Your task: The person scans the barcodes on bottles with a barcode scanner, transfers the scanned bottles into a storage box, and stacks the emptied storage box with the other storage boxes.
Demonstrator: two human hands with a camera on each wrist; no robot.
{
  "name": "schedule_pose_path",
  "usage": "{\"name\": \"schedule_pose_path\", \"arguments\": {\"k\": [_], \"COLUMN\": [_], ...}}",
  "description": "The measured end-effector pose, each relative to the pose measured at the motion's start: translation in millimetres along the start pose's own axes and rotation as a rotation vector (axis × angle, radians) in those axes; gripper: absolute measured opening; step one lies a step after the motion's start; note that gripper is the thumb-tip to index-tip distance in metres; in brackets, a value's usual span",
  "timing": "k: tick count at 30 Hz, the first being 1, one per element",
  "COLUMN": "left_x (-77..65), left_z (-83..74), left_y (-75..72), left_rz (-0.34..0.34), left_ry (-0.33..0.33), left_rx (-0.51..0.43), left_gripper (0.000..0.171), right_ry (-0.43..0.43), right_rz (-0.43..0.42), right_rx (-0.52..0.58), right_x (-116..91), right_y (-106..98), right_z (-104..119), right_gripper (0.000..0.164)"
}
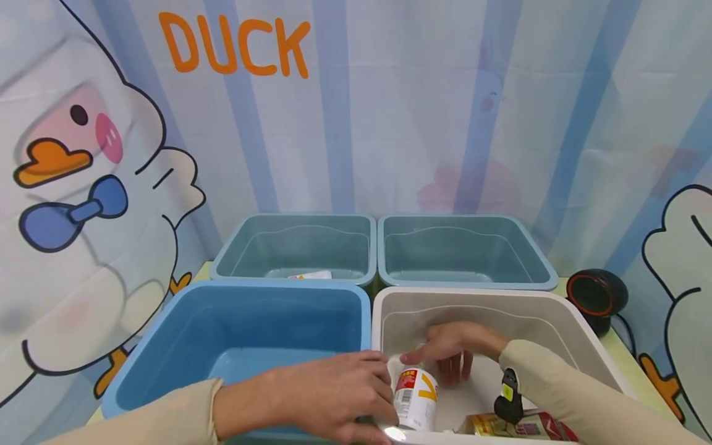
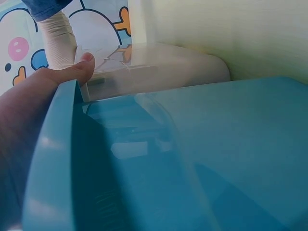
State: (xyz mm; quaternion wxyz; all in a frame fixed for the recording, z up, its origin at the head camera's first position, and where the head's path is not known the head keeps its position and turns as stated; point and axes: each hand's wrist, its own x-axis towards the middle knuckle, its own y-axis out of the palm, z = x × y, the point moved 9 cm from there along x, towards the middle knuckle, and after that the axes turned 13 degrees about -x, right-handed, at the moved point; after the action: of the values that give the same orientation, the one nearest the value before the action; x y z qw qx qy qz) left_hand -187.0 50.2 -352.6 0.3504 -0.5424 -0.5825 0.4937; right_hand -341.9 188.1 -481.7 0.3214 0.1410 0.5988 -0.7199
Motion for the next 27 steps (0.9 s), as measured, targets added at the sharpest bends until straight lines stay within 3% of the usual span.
{"name": "schedule_pose_path", "arguments": {"k": [21,27], "left_x": [0.8,1.0], "left_z": [1.1,1.2], "left_y": [0.0,0.0], "left_rz": [0.005,-0.001], "left_ry": [0.004,0.005], "left_rx": [-0.035,-0.025], "left_gripper": [0.035,0.035], "right_ry": [0.047,0.028], "right_rz": [0.017,0.075], "right_rx": [0.175,0.32], "right_x": [-19.4,-16.7], "right_y": [-0.3,7.4], "right_z": [1.4,-4.5], "right_gripper": [0.057,0.052]}}
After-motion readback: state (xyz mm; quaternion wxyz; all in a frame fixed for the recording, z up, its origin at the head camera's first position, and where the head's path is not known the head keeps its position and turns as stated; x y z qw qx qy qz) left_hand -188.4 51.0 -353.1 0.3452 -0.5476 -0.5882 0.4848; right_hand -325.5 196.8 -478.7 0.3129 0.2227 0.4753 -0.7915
